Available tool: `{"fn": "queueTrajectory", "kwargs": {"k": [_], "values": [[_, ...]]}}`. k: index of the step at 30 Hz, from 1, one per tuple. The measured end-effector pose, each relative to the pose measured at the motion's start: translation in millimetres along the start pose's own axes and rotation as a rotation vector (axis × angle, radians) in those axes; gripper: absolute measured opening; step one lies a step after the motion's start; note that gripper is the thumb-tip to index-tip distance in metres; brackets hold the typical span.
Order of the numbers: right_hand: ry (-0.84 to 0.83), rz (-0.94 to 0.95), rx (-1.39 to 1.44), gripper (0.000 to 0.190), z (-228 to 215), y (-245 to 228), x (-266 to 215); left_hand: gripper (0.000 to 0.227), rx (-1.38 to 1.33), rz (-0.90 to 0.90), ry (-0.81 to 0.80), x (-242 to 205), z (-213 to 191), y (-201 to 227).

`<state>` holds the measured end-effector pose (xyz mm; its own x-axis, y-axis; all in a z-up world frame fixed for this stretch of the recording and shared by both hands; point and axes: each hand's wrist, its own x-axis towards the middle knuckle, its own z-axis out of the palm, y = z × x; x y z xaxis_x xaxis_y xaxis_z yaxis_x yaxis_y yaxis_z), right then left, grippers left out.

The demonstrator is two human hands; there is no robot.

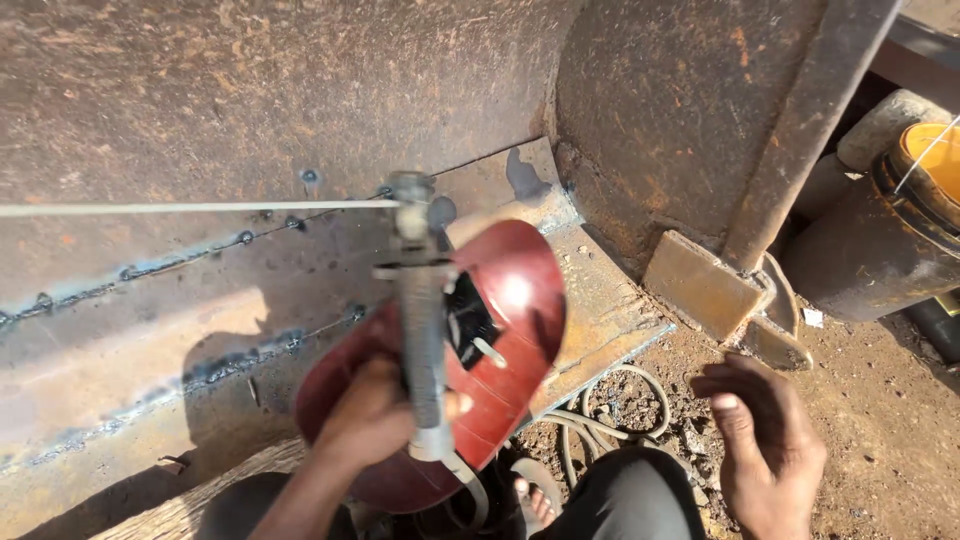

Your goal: Welding a metal plate onto a heavy equipment bucket.

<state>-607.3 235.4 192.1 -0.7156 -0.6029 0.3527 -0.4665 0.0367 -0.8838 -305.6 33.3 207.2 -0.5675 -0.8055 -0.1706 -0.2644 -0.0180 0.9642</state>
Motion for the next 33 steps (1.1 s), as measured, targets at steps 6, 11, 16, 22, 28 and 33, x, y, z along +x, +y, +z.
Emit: {"fn": "queueTrajectory", "kwargs": {"k": [6, 11, 16, 22, 28, 33], "values": [[-0.687, 0.313, 0.494, 0.077, 59.0, -26.4, -22.5, 0.035, 0.572, 0.235, -0.32, 2.4, 69.9, 29.2], [-0.32, 0.558, 0.883, 0.067, 63.2, -16.1, -32.2, 0.061, 0.746, -0.017, -0.452, -0.4, 88.9, 71.2], [0.07, 0.485, 0.833, 0.062, 33.6, -10.0, 4.0, 0.063, 0.581, -0.078, -0.156, 69.7, 24.6, -8.5], [0.242, 0.578, 0.605, 0.058, 28.4, -16.7, 26.1, 0.044, 0.292, 0.199, 0.456, 125.6, -53.7, -62.7], [0.077, 0.613, 0.439, 0.071, 77.8, -1.1, 35.0, 0.032, -0.332, -0.138, 0.428, 101.4, -74.2, -13.3], [0.109, 0.706, 0.439, 0.071, 125.0, 25.7, 22.0, 0.035, -0.368, -0.143, 0.407, 100.6, -84.0, -19.4]]}}
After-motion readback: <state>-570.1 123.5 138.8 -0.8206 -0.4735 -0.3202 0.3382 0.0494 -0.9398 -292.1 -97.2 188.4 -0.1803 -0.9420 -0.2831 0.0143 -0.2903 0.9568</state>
